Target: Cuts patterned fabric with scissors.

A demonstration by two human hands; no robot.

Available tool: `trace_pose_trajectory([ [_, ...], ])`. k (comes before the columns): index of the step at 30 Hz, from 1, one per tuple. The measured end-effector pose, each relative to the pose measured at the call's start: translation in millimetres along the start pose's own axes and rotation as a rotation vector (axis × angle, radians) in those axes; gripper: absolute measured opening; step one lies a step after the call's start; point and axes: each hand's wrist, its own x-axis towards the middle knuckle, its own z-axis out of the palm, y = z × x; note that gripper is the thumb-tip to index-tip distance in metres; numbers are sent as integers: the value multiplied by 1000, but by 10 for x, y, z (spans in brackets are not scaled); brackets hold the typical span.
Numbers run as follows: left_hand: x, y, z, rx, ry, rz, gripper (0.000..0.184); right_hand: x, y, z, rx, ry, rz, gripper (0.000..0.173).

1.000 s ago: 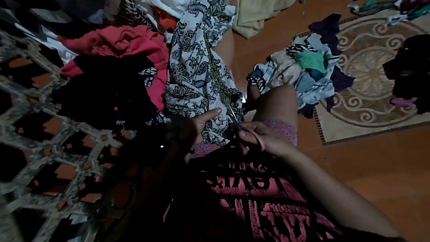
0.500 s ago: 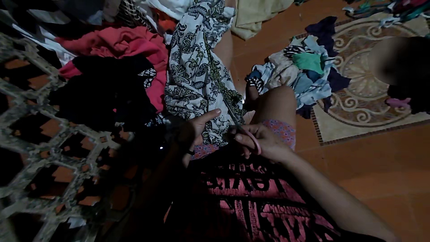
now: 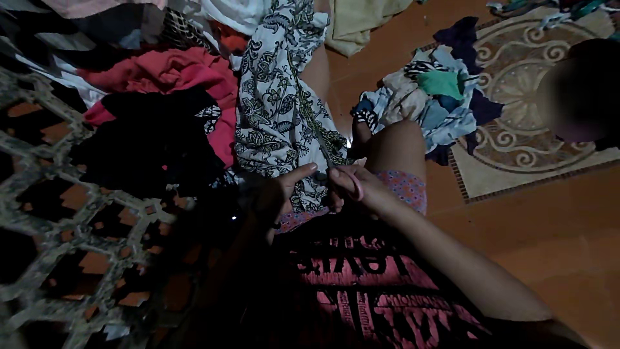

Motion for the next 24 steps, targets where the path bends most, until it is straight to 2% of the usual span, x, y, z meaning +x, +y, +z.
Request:
trace_pose_trajectory([
  [5,-18,108,27,-70,-59,-27,18,19,10,14,20,26,8,34],
  [17,-58,151,61,-97,-3,-62,16,4,24,7,14,32,-3,24],
  [22,-2,45,-34,-70,-126,-37,24,71,14,-43,37,31,2,35],
  [24,-38,80,-13,-87,-123,-47,23,103,-41,-30,32,35,-1,36],
])
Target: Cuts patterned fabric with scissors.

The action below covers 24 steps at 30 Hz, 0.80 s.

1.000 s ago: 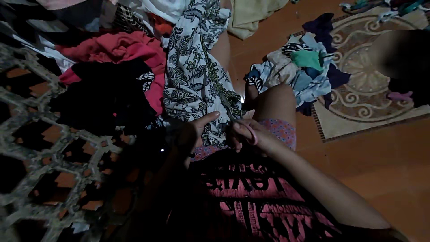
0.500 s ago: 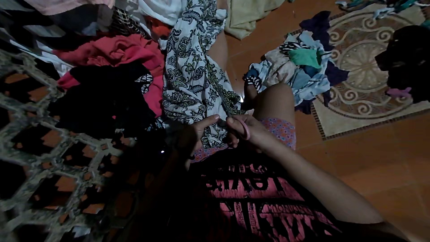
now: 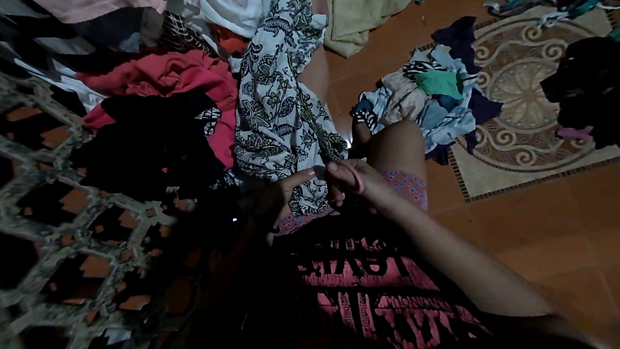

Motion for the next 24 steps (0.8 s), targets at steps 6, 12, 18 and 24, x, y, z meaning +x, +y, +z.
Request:
trace_pose_trajectory([
  [6,-31,55,15,-63,19,-39,21,59,-57,9,-49,-7,-5,35],
  [12,-3,42,-10,-75,-10,-31,22,60,-62,19,-52,12,16,27],
  [18,-20,71,14,-60,13,-49,20,60,-29,-8,-78,10,31,24],
  [24,-13,43,135,-40,321,53,31,46,11,-44,-77,3,39,23],
])
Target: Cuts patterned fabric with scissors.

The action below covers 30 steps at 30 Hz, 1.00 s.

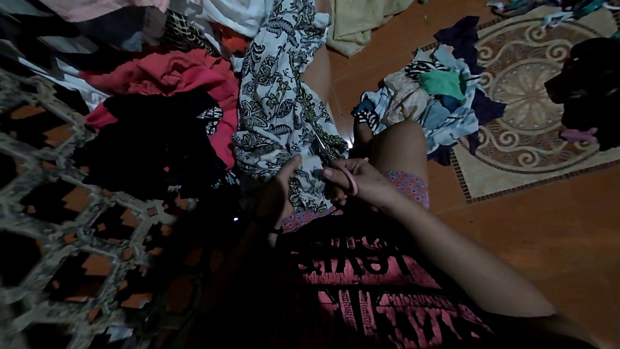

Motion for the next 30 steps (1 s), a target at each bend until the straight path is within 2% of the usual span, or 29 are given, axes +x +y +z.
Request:
trace_pose_trajectory([
  [2,-13,24,85,68,205,39,43,-17,17,0,15,10,7,26],
  [3,-21,63,172,108,350,58,41,-20,41,-6,33,9,0,27],
  [5,74,-57,122,124,424,144,38,-12,102,-22,74,-15,-21,31],
  [7,310,-331,-116,33,303,250,39,-17,98,-16,90,-30,-20,35],
  [9,369,-396,-197,-73,154,231,34,-13,51,6,91,-31,-1,35],
  [13,47,-208,-65,-202,34,87,27,107,-17,22,46,-41,-11,37],
  [16,-23,-280,-118,-232,-63,140,27,201,-43,27,47,-52,-39,37],
  [21,49,-419,-276,-2,-132,185,27,250,-95,61,61,-66,-68,33],
  [24,54,-402,-217,-175,-112,102,30,250,-101,59,49,-65,-74,33],
  [30,3,-315,-121,-264,-100,53,32,246,-75,21,50,-52,-65,28],
])
